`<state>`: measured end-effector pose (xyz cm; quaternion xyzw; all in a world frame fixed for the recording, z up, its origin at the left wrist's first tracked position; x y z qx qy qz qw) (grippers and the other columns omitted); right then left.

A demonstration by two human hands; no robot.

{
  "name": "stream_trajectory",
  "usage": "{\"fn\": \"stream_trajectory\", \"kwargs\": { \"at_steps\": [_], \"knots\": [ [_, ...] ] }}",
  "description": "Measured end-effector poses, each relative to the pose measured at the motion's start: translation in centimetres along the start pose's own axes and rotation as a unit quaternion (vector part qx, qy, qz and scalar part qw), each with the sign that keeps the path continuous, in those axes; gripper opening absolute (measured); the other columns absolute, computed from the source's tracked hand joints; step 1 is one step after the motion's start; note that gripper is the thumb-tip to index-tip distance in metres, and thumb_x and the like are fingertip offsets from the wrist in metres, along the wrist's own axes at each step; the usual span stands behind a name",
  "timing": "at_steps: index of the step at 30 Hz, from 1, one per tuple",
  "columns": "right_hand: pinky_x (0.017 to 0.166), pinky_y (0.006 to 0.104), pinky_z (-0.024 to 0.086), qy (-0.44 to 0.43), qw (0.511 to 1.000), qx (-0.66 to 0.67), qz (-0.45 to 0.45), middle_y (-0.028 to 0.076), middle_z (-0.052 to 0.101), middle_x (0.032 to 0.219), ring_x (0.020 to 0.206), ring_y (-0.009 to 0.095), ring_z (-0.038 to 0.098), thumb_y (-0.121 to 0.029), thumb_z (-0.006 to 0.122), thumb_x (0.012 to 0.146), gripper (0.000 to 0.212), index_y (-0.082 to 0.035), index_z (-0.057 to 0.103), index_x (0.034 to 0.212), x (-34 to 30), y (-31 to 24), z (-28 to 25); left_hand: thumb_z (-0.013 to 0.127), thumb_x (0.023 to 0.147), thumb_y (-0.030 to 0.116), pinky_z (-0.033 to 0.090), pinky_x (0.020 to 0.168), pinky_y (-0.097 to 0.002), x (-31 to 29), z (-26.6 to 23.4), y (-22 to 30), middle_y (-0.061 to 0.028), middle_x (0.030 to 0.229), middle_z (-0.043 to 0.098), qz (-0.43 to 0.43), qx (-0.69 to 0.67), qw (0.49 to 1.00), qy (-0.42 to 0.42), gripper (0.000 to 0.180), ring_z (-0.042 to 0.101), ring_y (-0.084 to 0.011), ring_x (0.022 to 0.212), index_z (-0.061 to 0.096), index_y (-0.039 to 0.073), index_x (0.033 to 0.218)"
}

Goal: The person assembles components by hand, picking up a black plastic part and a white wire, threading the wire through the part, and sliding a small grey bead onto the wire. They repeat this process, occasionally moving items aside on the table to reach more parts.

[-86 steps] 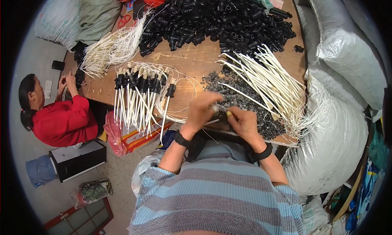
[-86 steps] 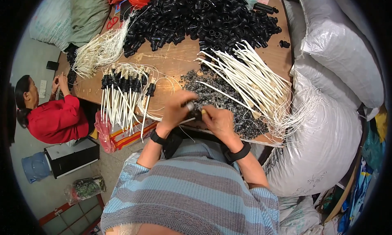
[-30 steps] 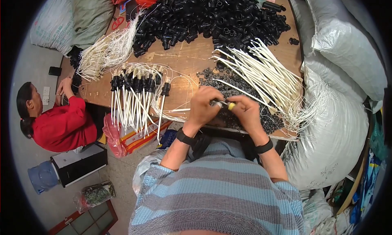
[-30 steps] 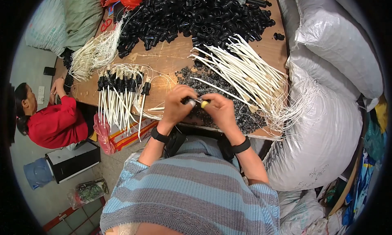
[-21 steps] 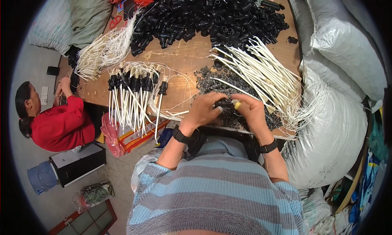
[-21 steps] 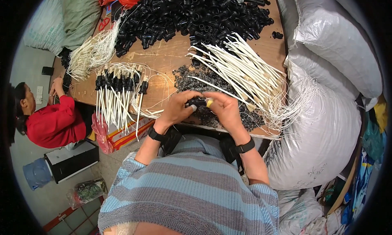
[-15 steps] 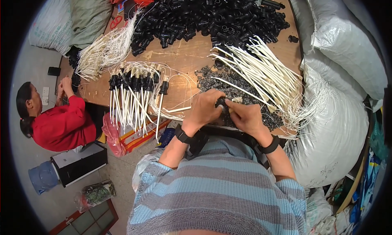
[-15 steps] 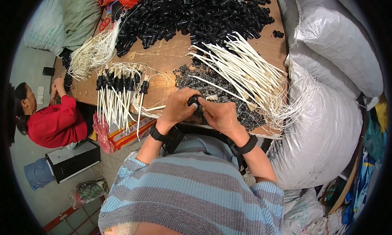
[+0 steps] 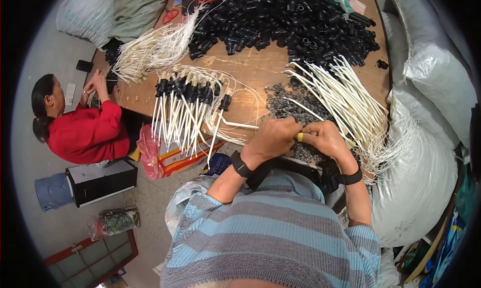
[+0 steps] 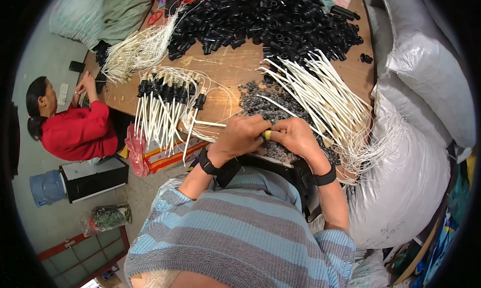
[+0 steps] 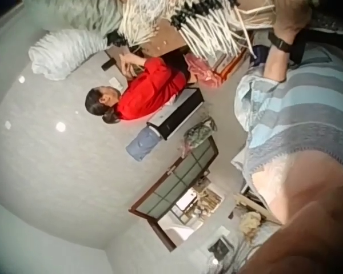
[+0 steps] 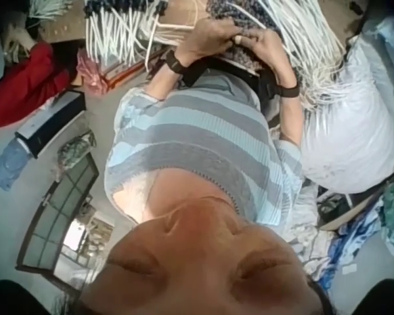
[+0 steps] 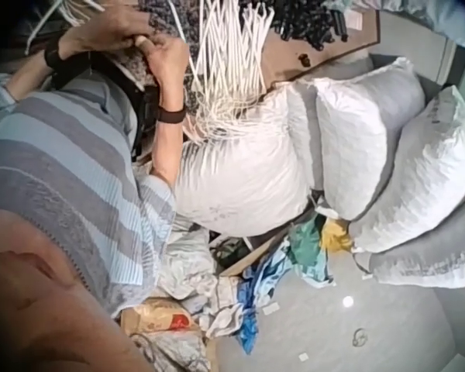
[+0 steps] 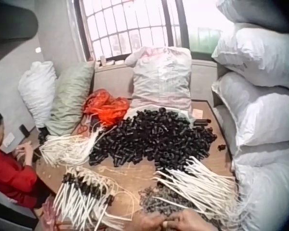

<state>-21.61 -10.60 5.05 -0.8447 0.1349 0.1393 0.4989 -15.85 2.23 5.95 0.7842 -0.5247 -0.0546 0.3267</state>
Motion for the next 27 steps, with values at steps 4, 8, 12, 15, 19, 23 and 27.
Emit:
{"fn": "stream_trajectory", "kwargs": {
  "at_steps": [4, 8, 12, 15, 19, 23, 27],
  "knots": [
    [0.046, 0.0249, 0.027, 0.011, 0.997, 0.070, -0.003, -0.006, 0.046, 0.054, 0.052, 0.003, 0.035, -0.012, 0.074, 0.078, 0.019, -0.002, 0.061, 0.068, -0.2, 0.8, 1.4, 0.066, 0.065, 0.004, 0.047, 0.058, -0.0405, -0.8, 0.3, 0.1, -0.0073, 0.076, 0.056, 0.010, -0.011, 1.000, -0.012, 0.027, 0.060, -0.0291, 0.070, 0.063, 0.010, 0.091],
    [0.042, 0.0291, 0.030, 0.060, 0.994, 0.089, -0.024, 0.003, 0.046, 0.047, 0.043, 0.009, 0.039, -0.018, 0.076, 0.073, 0.022, -0.001, 0.064, 0.069, 0.0, 1.7, 3.2, 0.069, 0.063, 0.008, 0.046, 0.055, -0.0423, -1.7, 0.6, -0.5, -0.0066, 0.071, 0.054, 0.016, -0.031, 0.999, 0.028, 0.019, 0.061, -0.0294, 0.067, 0.056, 0.009, 0.076],
    [0.043, 0.0298, 0.032, 0.084, 0.995, 0.045, -0.032, 0.006, 0.047, 0.048, 0.043, 0.010, 0.040, -0.021, 0.077, 0.073, 0.024, -0.001, 0.064, 0.069, -0.3, 0.0, 3.0, 0.068, 0.065, 0.008, 0.046, 0.055, -0.0410, -2.4, -0.9, -0.5, -0.0062, 0.070, 0.052, 0.013, -0.020, 0.999, 0.045, 0.018, 0.060, -0.0280, 0.066, 0.058, 0.009, 0.080],
    [0.047, 0.0264, 0.038, 0.062, 0.993, 0.079, -0.054, 0.003, 0.058, 0.058, 0.048, 0.009, 0.046, -0.012, 0.076, 0.074, 0.025, 0.001, 0.069, 0.094, -0.3, -1.3, 2.1, 0.072, 0.065, 0.009, 0.049, 0.059, -0.0365, -2.2, -1.8, -1.3, -0.0061, 0.079, 0.062, 0.009, -0.020, 0.999, 0.037, 0.030, 0.062, -0.0264, 0.073, 0.066, 0.008, 0.094],
    [0.058, 0.0198, 0.046, 0.296, 0.938, 0.138, -0.113, 0.002, 0.070, 0.090, 0.067, 0.007, 0.059, -0.005, 0.067, 0.083, 0.030, -0.004, 0.067, 0.113, -1.4, -0.7, -3.0, 0.068, 0.068, 0.008, 0.046, 0.072, -0.0372, -4.0, -6.6, -4.6, -0.0051, 0.082, 0.065, -0.074, 0.147, 0.960, 0.227, 0.015, 0.061, -0.0246, 0.075, 0.068, 0.011, 0.083],
    [0.061, 0.0298, 0.050, 0.266, 0.944, -0.092, -0.171, 0.010, 0.069, 0.096, 0.075, 0.022, 0.066, -0.011, 0.072, 0.075, 0.033, -0.005, 0.067, 0.107, -2.3, -2.5, -1.1, 0.068, 0.067, 0.020, 0.027, 0.098, -0.0513, -7.3, -10.9, -8.9, -0.0068, 0.102, 0.062, -0.211, 0.339, 0.867, 0.297, 0.030, 0.051, -0.0265, 0.108, 0.064, 0.008, 0.094],
    [0.069, 0.0341, 0.052, 0.184, 0.933, -0.172, -0.259, 0.013, 0.067, 0.097, 0.081, 0.031, 0.066, -0.014, 0.075, 0.072, 0.037, -0.005, 0.066, 0.106, -2.5, -3.7, 2.6, 0.065, 0.065, 0.011, 0.030, 0.098, -0.0483, -4.9, -9.7, -8.7, -0.0109, 0.121, 0.054, -0.192, 0.302, 0.878, 0.319, 0.047, 0.047, -0.0314, 0.116, 0.059, 0.008, 0.112]
  ]
}}
Point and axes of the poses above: each hand's wrist, its own x-axis towards the middle knuckle, its own z-axis out of the palm, y = z × x, the point moved 6 cm from there along x, towards the middle knuckle
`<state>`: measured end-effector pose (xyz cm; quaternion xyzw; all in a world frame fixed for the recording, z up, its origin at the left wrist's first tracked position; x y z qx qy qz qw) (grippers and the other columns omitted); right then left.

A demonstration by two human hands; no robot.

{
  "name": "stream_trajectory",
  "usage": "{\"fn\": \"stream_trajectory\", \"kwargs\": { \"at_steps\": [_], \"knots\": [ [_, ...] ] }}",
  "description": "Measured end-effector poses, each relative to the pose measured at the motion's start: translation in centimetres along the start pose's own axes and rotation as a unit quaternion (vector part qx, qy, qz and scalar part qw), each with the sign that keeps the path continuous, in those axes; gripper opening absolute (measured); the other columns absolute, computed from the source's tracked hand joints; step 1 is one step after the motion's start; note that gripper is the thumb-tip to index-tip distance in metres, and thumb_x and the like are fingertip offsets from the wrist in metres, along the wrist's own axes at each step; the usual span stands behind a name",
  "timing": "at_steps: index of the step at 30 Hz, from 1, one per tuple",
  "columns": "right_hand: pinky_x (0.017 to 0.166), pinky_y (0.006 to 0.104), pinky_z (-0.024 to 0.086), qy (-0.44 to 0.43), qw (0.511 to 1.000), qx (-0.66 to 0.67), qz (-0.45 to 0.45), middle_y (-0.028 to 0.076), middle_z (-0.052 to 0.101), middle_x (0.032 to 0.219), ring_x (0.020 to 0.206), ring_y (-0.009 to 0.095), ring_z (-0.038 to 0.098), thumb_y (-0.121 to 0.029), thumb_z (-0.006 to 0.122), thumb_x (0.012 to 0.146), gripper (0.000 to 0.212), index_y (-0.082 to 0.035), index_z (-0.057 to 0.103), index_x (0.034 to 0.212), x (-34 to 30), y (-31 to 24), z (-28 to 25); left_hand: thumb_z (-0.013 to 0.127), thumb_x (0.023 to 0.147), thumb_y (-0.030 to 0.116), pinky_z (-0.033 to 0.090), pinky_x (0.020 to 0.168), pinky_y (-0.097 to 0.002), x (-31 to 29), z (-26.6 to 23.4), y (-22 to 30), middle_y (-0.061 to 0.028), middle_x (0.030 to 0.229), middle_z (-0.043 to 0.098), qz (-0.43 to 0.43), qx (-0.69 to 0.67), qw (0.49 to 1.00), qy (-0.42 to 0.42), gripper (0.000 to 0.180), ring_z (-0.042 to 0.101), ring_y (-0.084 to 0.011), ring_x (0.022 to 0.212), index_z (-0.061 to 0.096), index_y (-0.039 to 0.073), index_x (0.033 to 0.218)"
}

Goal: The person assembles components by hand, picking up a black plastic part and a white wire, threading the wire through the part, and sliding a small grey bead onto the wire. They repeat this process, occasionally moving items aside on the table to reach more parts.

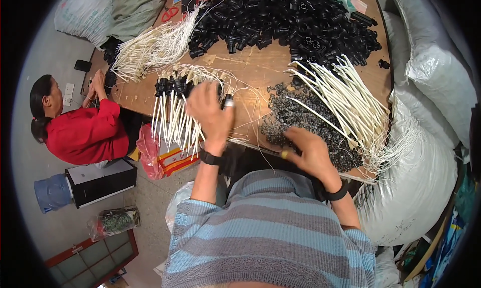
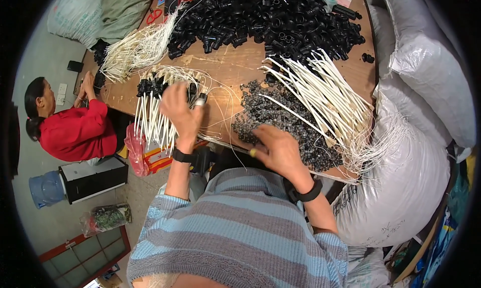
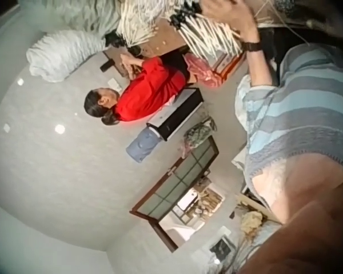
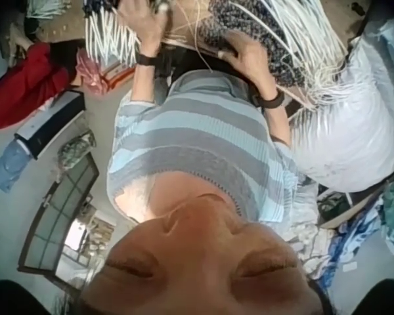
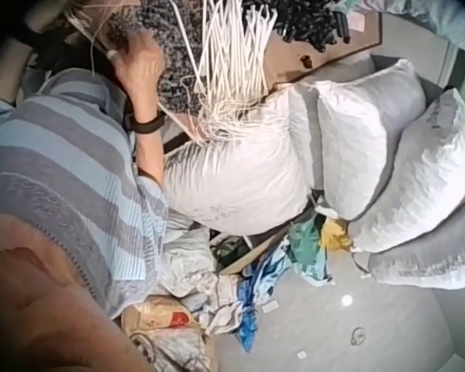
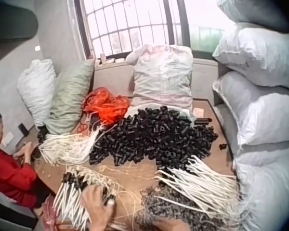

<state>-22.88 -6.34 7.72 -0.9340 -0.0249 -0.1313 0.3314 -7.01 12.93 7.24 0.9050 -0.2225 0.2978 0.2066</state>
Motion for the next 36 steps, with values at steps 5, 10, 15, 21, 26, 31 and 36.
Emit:
{"fn": "stream_trajectory", "kwargs": {
  "at_steps": [5, 10, 15, 21, 26, 31, 36],
  "knots": [
    [0.061, 0.0403, 0.047, 0.088, 0.970, -0.155, 0.166, 0.013, 0.063, 0.088, 0.071, 0.032, 0.062, -0.014, 0.074, 0.074, 0.027, -0.007, 0.067, 0.099, -1.0, 6.1, -3.1, 0.064, 0.074, 0.011, 0.045, 0.093, -0.0414, 1.3, 6.1, 9.2, -0.0129, 0.107, 0.064, 0.071, -0.321, 0.922, -0.203, 0.035, 0.057, -0.0324, 0.102, 0.066, 0.007, 0.109],
    [0.057, 0.0433, 0.045, 0.042, 0.945, -0.263, 0.190, 0.013, 0.057, 0.076, 0.067, 0.034, 0.059, -0.008, 0.069, 0.072, 0.012, -0.005, 0.062, 0.081, -2.4, 9.2, -3.1, 0.064, 0.075, 0.010, 0.046, 0.092, -0.0443, 2.5, 11.2, 11.5, -0.0128, 0.103, 0.064, 0.060, -0.256, 0.930, -0.258, 0.034, 0.058, -0.0333, 0.097, 0.063, 0.013, 0.109],
    [0.058, 0.0467, 0.044, 0.065, 0.952, -0.209, 0.214, 0.017, 0.057, 0.075, 0.066, 0.039, 0.058, -0.013, 0.063, 0.071, 0.015, -0.003, 0.055, 0.080, -2.3, 10.1, -4.0, 0.063, 0.075, 0.006, 0.047, 0.073, -0.0466, 2.4, 12.3, 9.6, -0.0109, 0.077, 0.062, -0.013, -0.210, 0.930, -0.303, 0.026, 0.060, -0.0342, 0.081, 0.059, 0.011, 0.100],
    [0.054, 0.0383, 0.041, 0.128, 0.960, -0.067, 0.241, 0.014, 0.055, 0.063, 0.056, 0.028, 0.052, -0.013, 0.059, 0.081, 0.012, -0.004, 0.054, 0.087, -1.7, 10.3, -5.3, 0.056, 0.076, -0.003, 0.048, 0.073, -0.0422, 1.6, 10.7, 6.9, -0.0105, 0.084, 0.064, 0.022, -0.235, 0.955, -0.179, 0.034, 0.059, -0.0321, 0.084, 0.062, 0.010, 0.107],
    [0.051, 0.0302, 0.037, 0.125, 0.959, 0.001, 0.256, 0.008, 0.052, 0.060, 0.053, 0.013, 0.044, -0.012, 0.057, 0.087, 0.016, -0.003, 0.060, 0.100, -1.6, 10.4, -4.8, 0.056, 0.075, -0.002, 0.046, 0.088, -0.0408, 2.2, 9.5, 9.0, -0.0115, 0.088, 0.065, 0.109, -0.318, 0.935, -0.116, 0.036, 0.059, -0.0310, 0.085, 0.065, 0.010, 0.108],
    [0.052, 0.0334, 0.039, 0.101, 0.966, -0.027, 0.239, 0.012, 0.052, 0.059, 0.051, 0.022, 0.048, -0.016, 0.061, 0.087, 0.017, -0.006, 0.063, 0.100, -2.3, 10.0, -4.0, 0.061, 0.072, 0.007, 0.042, 0.091, -0.0428, 1.1, 10.9, 6.8, -0.0094, 0.091, 0.066, 0.062, -0.245, 0.922, -0.292, 0.026, 0.058, -0.0292, 0.090, 0.067, 0.009, 0.097],
    [0.053, 0.0358, 0.041, 0.102, 0.961, -0.052, 0.253, 0.013, 0.056, 0.061, 0.053, 0.026, 0.055, -0.018, 0.061, 0.085, 0.018, -0.007, 0.065, 0.099, -2.6, 10.1, -4.0, 0.056, 0.073, 0.003, 0.043, 0.082, -0.0445, 1.8, 8.4, 6.6, -0.0111, 0.093, 0.066, 0.032, -0.316, 0.933, -0.169, 0.024, 0.056, -0.0315, 0.089, 0.067, 0.005, 0.095]
  ]
}}
Point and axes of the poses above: each hand's wrist, its own x-axis towards the middle knuckle, its own z-axis out of the palm, y = z × x, the point moved 6 cm from there along x, towards the middle knuckle
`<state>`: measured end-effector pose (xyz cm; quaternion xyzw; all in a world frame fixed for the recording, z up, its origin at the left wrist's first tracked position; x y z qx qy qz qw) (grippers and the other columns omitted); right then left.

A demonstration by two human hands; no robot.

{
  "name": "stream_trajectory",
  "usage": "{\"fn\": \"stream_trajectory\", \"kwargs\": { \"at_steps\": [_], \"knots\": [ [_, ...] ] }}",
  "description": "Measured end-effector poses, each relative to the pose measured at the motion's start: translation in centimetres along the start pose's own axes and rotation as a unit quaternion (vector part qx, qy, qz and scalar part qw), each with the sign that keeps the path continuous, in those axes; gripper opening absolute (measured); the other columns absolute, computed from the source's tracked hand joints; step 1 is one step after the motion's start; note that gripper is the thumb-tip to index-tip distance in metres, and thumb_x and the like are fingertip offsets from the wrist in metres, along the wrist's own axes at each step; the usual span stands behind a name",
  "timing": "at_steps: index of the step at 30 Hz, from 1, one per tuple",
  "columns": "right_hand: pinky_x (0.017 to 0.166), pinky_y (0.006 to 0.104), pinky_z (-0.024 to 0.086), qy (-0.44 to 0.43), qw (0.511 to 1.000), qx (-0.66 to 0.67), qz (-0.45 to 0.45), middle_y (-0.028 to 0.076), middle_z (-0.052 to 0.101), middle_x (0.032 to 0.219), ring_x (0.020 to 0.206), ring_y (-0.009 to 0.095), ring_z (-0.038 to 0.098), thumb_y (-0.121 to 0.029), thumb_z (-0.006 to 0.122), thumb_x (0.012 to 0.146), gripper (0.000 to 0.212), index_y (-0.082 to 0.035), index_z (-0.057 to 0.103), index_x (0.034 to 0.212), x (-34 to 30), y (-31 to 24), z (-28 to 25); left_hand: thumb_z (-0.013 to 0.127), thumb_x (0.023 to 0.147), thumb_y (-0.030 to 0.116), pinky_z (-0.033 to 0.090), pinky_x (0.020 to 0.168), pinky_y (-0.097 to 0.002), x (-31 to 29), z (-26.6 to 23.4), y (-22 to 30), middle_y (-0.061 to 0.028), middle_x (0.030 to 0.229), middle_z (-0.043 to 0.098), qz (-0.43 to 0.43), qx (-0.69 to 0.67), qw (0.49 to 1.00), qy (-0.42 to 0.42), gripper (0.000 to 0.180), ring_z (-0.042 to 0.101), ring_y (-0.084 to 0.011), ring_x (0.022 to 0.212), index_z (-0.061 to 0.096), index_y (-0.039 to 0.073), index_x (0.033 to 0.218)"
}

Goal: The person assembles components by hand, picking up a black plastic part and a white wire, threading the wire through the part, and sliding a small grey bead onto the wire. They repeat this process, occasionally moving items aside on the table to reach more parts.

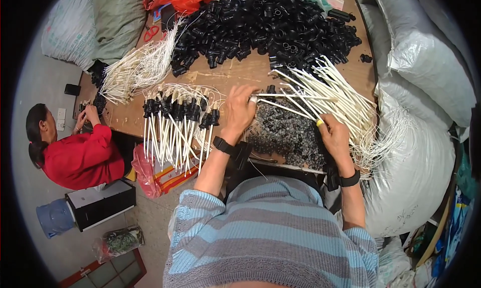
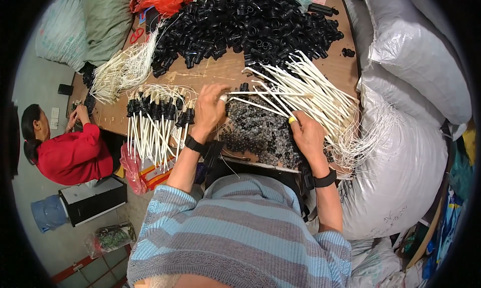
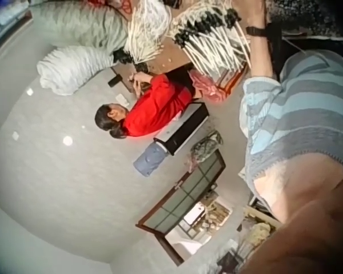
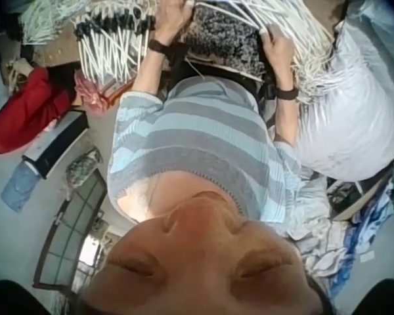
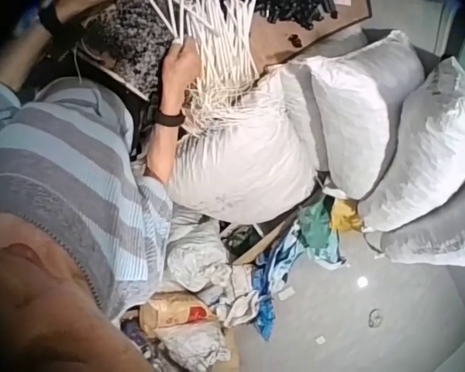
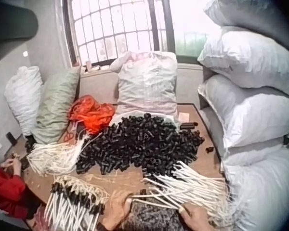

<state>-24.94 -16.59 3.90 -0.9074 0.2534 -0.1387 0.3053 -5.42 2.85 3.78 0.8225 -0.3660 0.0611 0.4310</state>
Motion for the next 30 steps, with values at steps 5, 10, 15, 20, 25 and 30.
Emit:
{"fn": "stream_trajectory", "kwargs": {
  "at_steps": [5, 10, 15, 20, 25, 30],
  "knots": [
    [0.056, 0.0390, 0.044, 0.019, 0.999, -0.009, -0.029, 0.014, 0.062, 0.069, 0.060, 0.032, 0.059, -0.019, 0.062, 0.085, 0.018, -0.008, 0.068, 0.098, 0.3, -1.3, -0.1, 0.057, 0.082, 0.016, 0.049, 0.078, -0.0374, 3.0, 2.5, 0.2, -0.0134, 0.085, 0.069, -0.062, 0.093, 0.991, -0.070, 0.031, 0.061, -0.0279, 0.085, 0.068, 0.006, 0.109],
    [0.059, 0.0398, 0.046, 0.024, 0.999, -0.029, -0.032, 0.016, 0.064, 0.072, 0.065, 0.035, 0.061, -0.018, 0.064, 0.084, 0.017, -0.007, 0.068, 0.097, -0.4, -1.3, -0.4, 0.069, 0.072, 0.022, 0.051, 0.073, -0.0394, 3.4, 6.0, -4.3, -0.0125, 0.085, 0.069, -0.141, 0.051, 0.977, -0.154, 0.044, 0.066, -0.0266, 0.078, 0.067, 0.005, 0.113],
    [0.059, 0.0410, 0.046, -0.006, 0.999, -0.033, -0.004, 0.016, 0.064, 0.072, 0.065, 0.035, 0.061, -0.019, 0.063, 0.084, 0.018, -0.008, 0.068, 0.097, -0.8, -0.4, -0.1, 0.068, 0.069, 0.014, 0.050, 0.081, -0.0411, 2.3, 5.9, -3.6, -0.0134, 0.094, 0.071, -0.152, 0.000, 0.948, -0.278, 0.039, 0.067, -0.0322, 0.090, 0.071, 0.012, 0.108],
    [0.060, 0.0410, 0.047, 0.002, 1.000, -0.026, 0.000, 0.016, 0.064, 0.071, 0.065, 0.035, 0.061, -0.020, 0.062, 0.084, 0.019, -0.009, 0.068, 0.098, -1.0, -0.2, 0.1, 0.070, 0.070, 0.012, 0.047, 0.088, -0.0417, 1.4, 2.5, -0.4, -0.0152, 0.101, 0.068, -0.028, 0.046, 0.996, -0.076, 0.038, 0.059, -0.0353, 0.102, 0.069, 0.006, 0.108],
    [0.058, 0.0445, 0.045, -0.010, 1.000, -0.004, 0.006, 0.016, 0.064, 0.072, 0.067, 0.035, 0.062, -0.021, 0.059, 0.086, 0.017, -0.010, 0.067, 0.097, -1.1, -0.6, -0.1, 0.069, 0.072, 0.012, 0.049, 0.083, -0.0397, 0.0, 2.1, -2.2, -0.0142, 0.099, 0.066, -0.141, 0.067, 0.968, -0.196, 0.038, 0.062, -0.0325, 0.093, 0.068, 0.009, 0.111],
    [0.061, 0.0381, 0.047, -0.030, 0.998, 0.034, -0.033, 0.016, 0.064, 0.078, 0.069, 0.034, 0.062, -0.017, 0.062, 0.085, 0.018, -0.008, 0.067, 0.099, -1.4, -2.0, 0.4, 0.066, 0.073, -0.001, 0.051, 0.079, -0.0331, -0.3, 2.4, -1.9, -0.0106, 0.101, 0.065, -0.061, -0.033, 0.979, -0.191, 0.038, 0.064, -0.0250, 0.090, 0.068, 0.008, 0.109]
  ]
}}
Point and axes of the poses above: each hand's wrist, its own x-axis towards the middle knuckle, its own z-axis out of the palm, y = z × x, the point moved 6 cm from there along x, towards the middle knuckle
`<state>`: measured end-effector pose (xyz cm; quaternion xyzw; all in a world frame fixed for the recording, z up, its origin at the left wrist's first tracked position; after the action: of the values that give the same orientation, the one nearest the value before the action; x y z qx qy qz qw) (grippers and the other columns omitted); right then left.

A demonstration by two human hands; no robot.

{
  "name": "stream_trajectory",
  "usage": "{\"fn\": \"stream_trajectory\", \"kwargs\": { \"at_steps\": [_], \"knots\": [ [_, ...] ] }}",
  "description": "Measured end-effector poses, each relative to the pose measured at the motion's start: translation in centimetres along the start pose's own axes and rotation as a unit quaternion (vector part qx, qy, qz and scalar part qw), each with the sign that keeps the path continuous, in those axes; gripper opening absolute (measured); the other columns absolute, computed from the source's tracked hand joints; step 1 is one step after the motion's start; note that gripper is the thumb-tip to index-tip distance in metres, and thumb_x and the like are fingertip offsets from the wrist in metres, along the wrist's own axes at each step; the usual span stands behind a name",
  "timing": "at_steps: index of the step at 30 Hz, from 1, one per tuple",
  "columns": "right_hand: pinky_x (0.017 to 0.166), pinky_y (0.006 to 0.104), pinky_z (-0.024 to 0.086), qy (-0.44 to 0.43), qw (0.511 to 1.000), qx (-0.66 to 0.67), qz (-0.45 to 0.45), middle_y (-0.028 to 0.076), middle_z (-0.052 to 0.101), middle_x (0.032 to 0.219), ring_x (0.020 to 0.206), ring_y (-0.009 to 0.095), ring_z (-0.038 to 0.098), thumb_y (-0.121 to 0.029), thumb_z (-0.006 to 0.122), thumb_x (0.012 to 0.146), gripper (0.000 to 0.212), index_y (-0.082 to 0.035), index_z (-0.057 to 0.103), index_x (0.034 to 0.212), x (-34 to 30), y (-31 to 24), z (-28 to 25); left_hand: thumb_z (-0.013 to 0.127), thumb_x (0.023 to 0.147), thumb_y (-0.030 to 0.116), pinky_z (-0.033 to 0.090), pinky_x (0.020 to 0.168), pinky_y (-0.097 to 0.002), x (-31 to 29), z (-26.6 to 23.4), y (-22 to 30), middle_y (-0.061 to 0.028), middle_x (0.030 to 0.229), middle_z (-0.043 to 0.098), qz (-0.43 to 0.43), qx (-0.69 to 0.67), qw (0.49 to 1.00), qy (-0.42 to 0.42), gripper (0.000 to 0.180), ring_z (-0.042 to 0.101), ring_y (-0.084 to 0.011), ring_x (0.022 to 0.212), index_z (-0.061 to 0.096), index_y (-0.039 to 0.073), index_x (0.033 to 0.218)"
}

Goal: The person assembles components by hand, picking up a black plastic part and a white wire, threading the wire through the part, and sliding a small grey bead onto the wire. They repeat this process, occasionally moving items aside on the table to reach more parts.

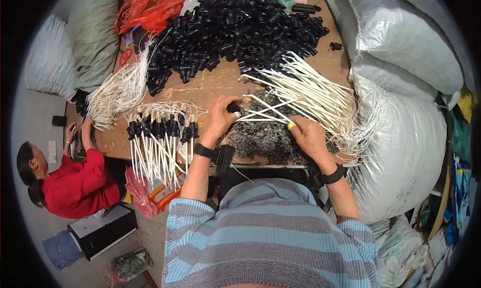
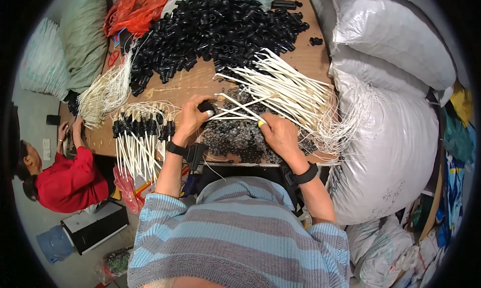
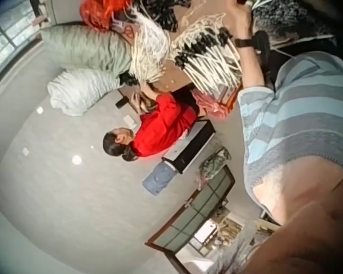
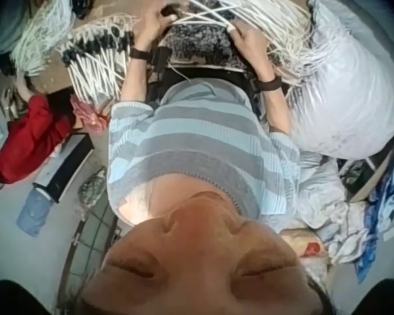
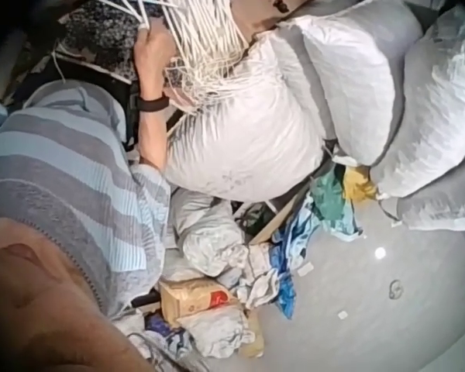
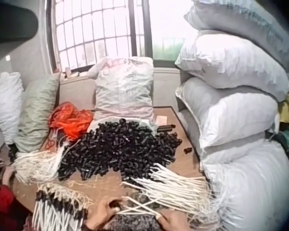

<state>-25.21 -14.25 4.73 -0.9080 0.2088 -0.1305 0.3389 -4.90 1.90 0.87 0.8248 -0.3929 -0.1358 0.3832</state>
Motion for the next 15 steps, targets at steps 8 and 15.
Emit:
{"fn": "stream_trajectory", "kwargs": {
  "at_steps": [8, 15],
  "knots": [
    [0.061, 0.0271, 0.045, -0.037, 0.982, 0.185, 0.026, 0.006, 0.064, 0.077, 0.065, 0.013, 0.057, -0.011, 0.059, 0.089, 0.019, -0.002, 0.066, 0.104, -0.7, 0.4, 0.0, 0.067, 0.079, 0.005, 0.045, 0.076, -0.0295, -1.4, -1.2, 4.6, -0.0055, 0.088, 0.052, -0.002, -0.075, 0.996, 0.052, 0.024, 0.056, -0.0196, 0.085, 0.068, 0.004, 0.103],
    [0.062, 0.0265, 0.045, -0.097, 0.969, 0.226, 0.026, 0.007, 0.064, 0.076, 0.066, 0.013, 0.058, -0.010, 0.060, 0.088, 0.020, 0.001, 0.066, 0.104, -1.4, -0.7, 0.5, 0.065, 0.077, 0.001, 0.049, 0.070, -0.0331, -2.7, -0.3, 3.3, -0.0088, 0.079, 0.065, -0.004, -0.154, 0.988, 0.009, 0.024, 0.063, -0.0268, 0.074, 0.067, 0.005, 0.101]
  ]
}}
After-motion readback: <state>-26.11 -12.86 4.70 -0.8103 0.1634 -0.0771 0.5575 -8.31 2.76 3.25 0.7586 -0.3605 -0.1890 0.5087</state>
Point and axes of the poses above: each hand's wrist, its own x-axis towards the middle knuckle, its own z-axis out of the palm, y = z × x, the point moved 6 cm from there along x, towards the middle knuckle
